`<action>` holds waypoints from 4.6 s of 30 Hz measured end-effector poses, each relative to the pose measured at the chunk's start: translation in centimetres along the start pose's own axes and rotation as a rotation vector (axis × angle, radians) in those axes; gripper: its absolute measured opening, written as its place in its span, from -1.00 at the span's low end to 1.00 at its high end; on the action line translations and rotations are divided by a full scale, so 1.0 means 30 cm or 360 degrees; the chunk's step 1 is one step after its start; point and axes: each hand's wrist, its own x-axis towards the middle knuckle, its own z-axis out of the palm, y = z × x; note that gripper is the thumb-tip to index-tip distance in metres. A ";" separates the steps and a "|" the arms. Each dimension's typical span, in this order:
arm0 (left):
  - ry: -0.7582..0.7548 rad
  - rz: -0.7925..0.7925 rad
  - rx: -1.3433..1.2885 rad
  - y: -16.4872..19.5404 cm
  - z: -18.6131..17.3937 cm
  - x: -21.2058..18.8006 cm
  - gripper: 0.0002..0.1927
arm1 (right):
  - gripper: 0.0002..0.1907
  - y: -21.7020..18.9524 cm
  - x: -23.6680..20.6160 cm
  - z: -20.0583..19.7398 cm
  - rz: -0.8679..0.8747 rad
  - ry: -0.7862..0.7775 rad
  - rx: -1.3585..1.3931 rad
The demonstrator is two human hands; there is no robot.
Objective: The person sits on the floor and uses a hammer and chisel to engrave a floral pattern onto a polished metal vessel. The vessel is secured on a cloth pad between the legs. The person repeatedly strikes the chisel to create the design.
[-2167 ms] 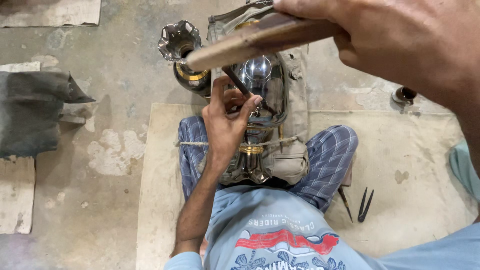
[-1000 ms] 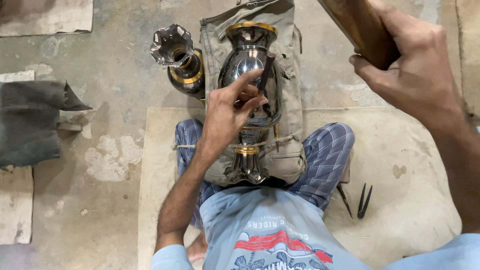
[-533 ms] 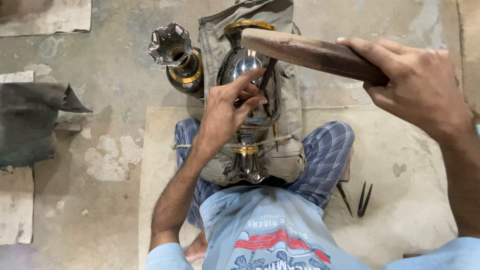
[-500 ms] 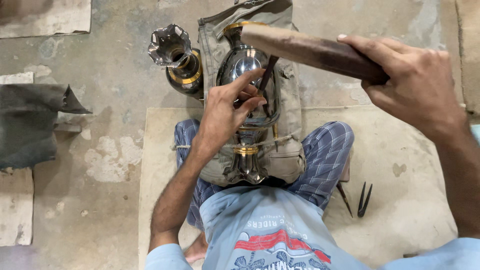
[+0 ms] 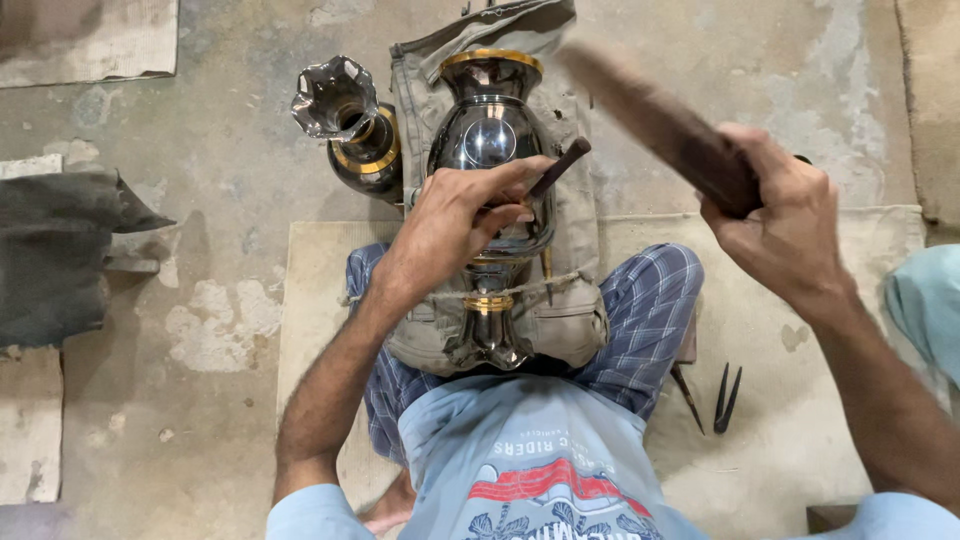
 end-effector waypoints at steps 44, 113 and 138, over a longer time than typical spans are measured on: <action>-0.0241 0.0188 0.0184 0.003 -0.033 -0.011 -0.49 | -0.58 0.001 -0.178 0.130 0.0095 0.0328 0.0286; -0.0247 0.0235 0.0191 -0.022 0.011 -0.011 -0.50 | -0.24 0.092 -0.291 0.204 0.0024 0.0337 0.0114; -0.0327 0.0250 0.0393 0.005 0.004 -0.016 -0.30 | -0.15 0.018 -0.305 0.214 0.0044 0.0410 0.0592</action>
